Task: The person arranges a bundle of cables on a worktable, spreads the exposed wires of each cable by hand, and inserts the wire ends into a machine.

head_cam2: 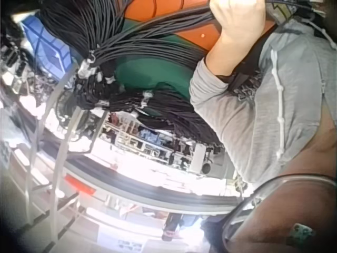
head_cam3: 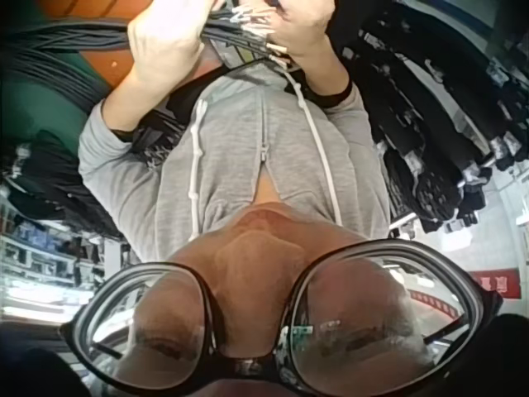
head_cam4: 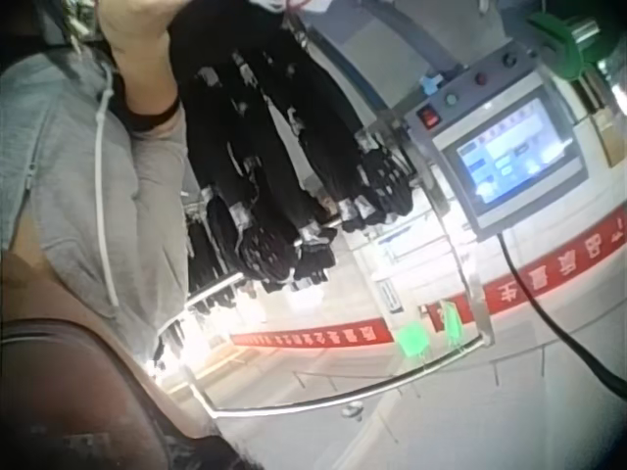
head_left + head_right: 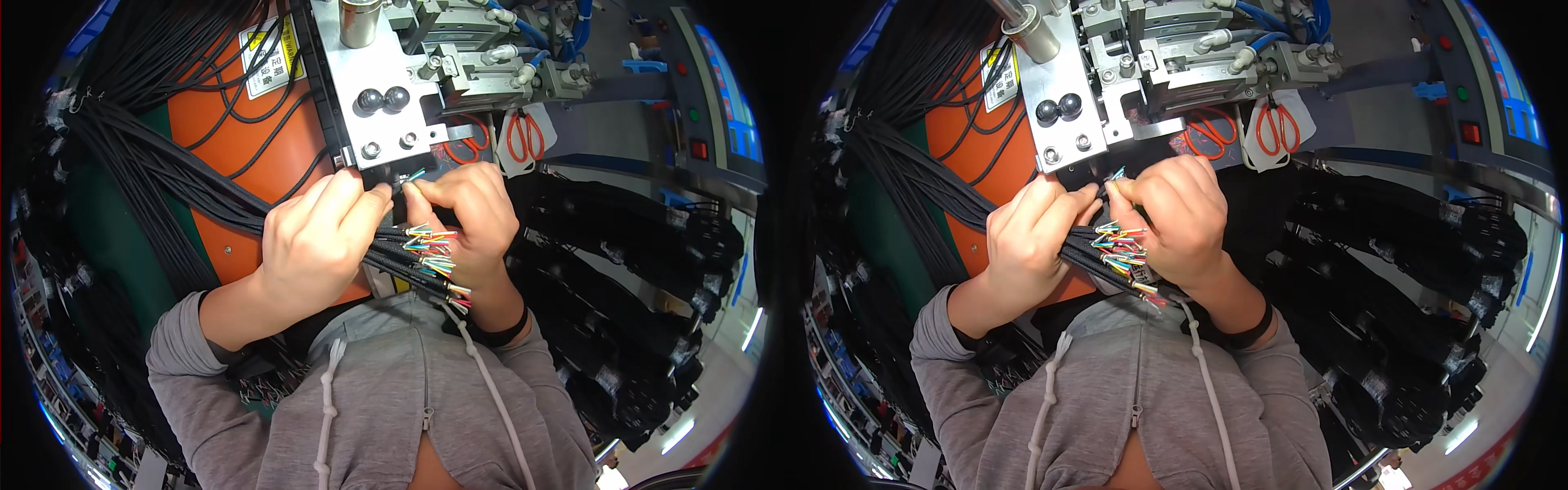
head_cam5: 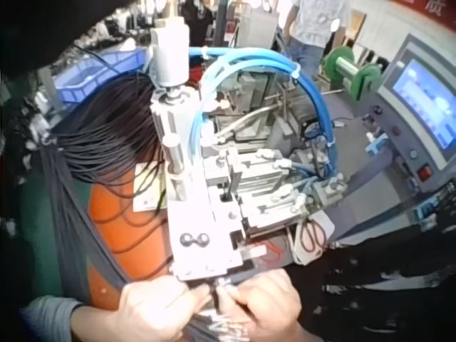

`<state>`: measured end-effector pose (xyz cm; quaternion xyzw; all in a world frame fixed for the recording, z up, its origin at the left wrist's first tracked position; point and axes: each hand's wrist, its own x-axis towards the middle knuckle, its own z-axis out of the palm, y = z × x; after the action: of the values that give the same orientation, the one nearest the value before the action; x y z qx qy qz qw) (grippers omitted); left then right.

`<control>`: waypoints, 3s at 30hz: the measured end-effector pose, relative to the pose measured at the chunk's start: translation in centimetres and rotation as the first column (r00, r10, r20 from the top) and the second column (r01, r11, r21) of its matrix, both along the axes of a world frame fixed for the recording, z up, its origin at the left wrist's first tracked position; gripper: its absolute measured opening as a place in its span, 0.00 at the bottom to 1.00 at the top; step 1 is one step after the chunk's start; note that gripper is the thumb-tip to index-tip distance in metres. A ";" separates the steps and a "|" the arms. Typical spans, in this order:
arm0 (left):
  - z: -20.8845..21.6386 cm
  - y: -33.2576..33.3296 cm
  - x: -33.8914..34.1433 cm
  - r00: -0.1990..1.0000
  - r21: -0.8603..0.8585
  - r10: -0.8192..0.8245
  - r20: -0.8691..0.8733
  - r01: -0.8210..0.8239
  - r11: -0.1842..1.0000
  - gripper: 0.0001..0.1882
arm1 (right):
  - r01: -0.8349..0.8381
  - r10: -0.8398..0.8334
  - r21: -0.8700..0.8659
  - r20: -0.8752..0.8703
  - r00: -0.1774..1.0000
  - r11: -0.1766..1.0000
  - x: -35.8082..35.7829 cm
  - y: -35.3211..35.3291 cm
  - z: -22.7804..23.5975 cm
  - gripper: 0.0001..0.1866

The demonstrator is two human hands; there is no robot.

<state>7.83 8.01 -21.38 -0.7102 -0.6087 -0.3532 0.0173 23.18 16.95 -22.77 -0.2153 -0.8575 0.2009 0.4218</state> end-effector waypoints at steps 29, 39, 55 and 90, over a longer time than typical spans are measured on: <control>0.2 -0.2 0.6 0.963 -0.097 -0.035 -0.266 0.009 0.995 0.16 | 0.028 0.021 -0.344 0.138 0.990 0.938 0.2 0.8 -0.6 0.04; 0.5 -0.3 0.6 0.960 -0.162 -0.049 -0.276 0.004 0.987 0.14 | 0.030 -0.039 -0.527 -0.006 0.999 0.850 0.1 0.3 -2.7 0.05; 1.3 -0.8 0.5 0.942 -0.228 0.065 -0.330 -0.146 0.963 0.11 | -0.117 0.048 -0.590 -0.132 0.990 0.799 0.4 1.2 -2.8 0.05; 1.4 0.2 0.0 0.993 0.093 -0.109 0.037 0.105 0.990 0.10 | -0.256 0.109 -0.508 -0.300 0.948 0.822 0.2 -0.1 0.7 0.08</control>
<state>7.80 8.22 -19.98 -0.7326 -0.5533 -0.3959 0.0179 23.38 16.84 -22.04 -0.2137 -0.7201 0.5006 0.4303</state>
